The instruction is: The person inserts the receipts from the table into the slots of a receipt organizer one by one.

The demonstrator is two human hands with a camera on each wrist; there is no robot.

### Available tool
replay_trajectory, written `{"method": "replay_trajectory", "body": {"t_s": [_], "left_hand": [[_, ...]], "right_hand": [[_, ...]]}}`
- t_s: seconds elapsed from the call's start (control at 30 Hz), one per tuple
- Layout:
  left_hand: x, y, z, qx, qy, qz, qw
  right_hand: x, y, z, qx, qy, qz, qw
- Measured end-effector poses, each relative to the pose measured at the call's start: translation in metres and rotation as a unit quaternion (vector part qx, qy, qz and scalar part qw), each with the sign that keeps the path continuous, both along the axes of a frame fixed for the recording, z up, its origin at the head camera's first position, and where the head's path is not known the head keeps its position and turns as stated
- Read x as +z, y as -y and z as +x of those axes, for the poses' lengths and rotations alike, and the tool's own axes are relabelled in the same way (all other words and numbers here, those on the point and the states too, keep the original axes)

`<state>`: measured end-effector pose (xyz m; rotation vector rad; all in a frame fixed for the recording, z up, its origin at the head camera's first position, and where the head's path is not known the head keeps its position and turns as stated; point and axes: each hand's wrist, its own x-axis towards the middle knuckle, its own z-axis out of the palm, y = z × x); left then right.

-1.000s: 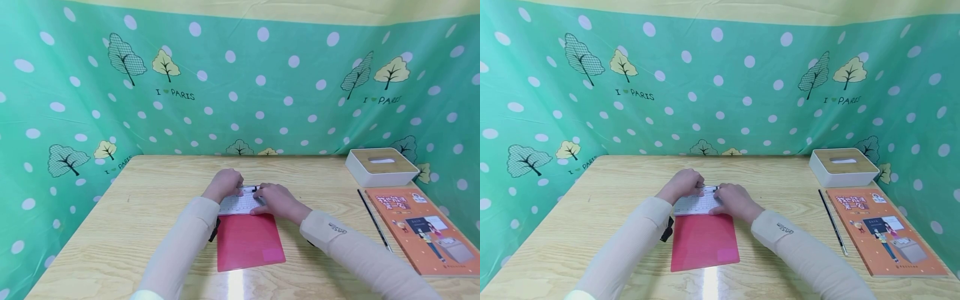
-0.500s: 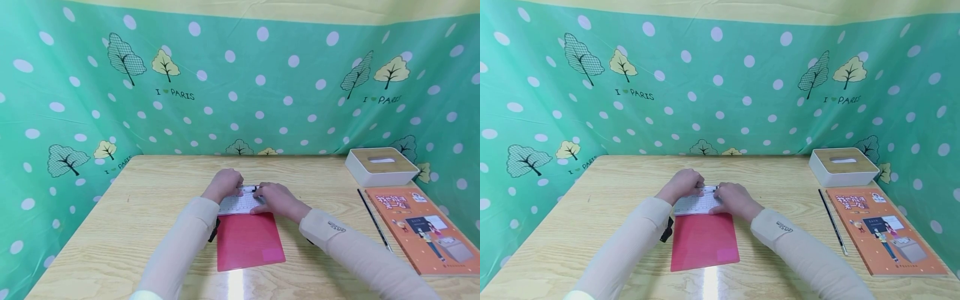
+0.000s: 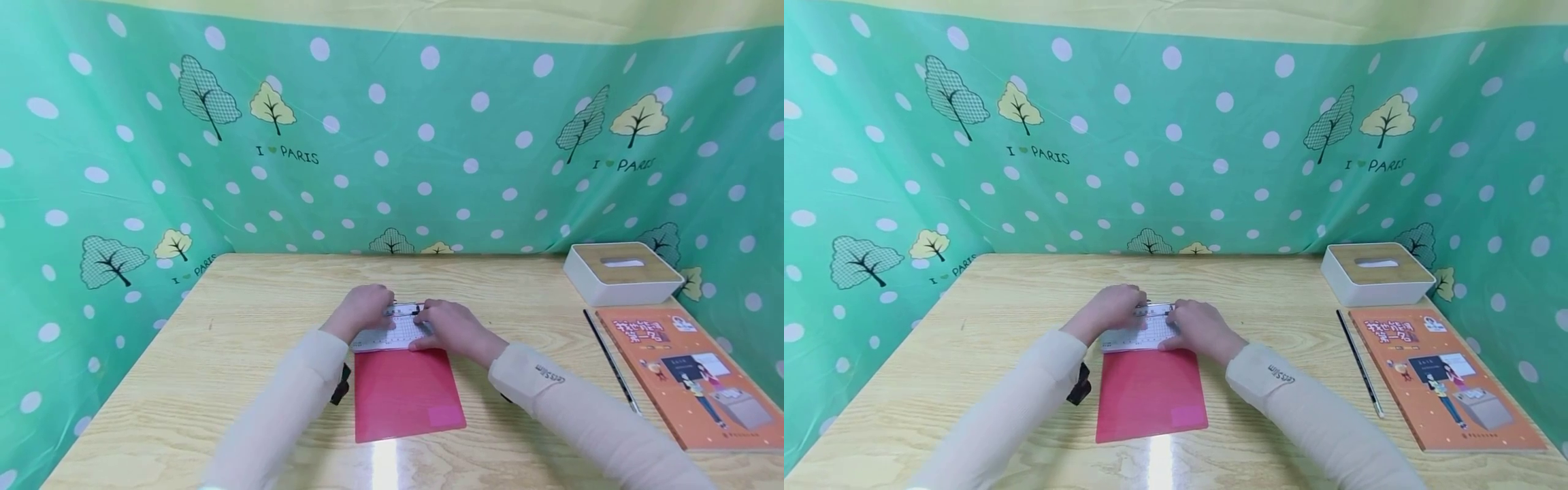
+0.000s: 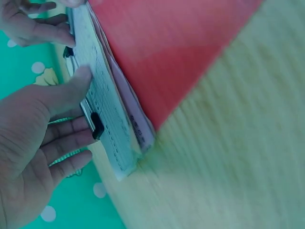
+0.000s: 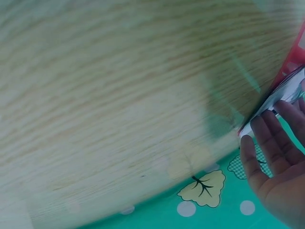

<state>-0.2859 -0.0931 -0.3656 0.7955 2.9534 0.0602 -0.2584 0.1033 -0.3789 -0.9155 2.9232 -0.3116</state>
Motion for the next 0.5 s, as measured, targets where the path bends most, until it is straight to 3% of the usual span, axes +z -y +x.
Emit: {"method": "replay_trajectory", "body": {"t_s": [0.23, 0.5], "left_hand": [[-0.005, 0.022, 0.014, 0.015, 0.055, 0.030, 0.9979], [-0.006, 0.034, 0.031, 0.039, 0.045, 0.018, 0.9981]], "right_hand": [[-0.001, 0.000, 0.003, 0.005, -0.008, 0.014, 0.9999], [-0.002, -0.002, 0.012, 0.023, -0.030, 0.035, 0.9987]]}}
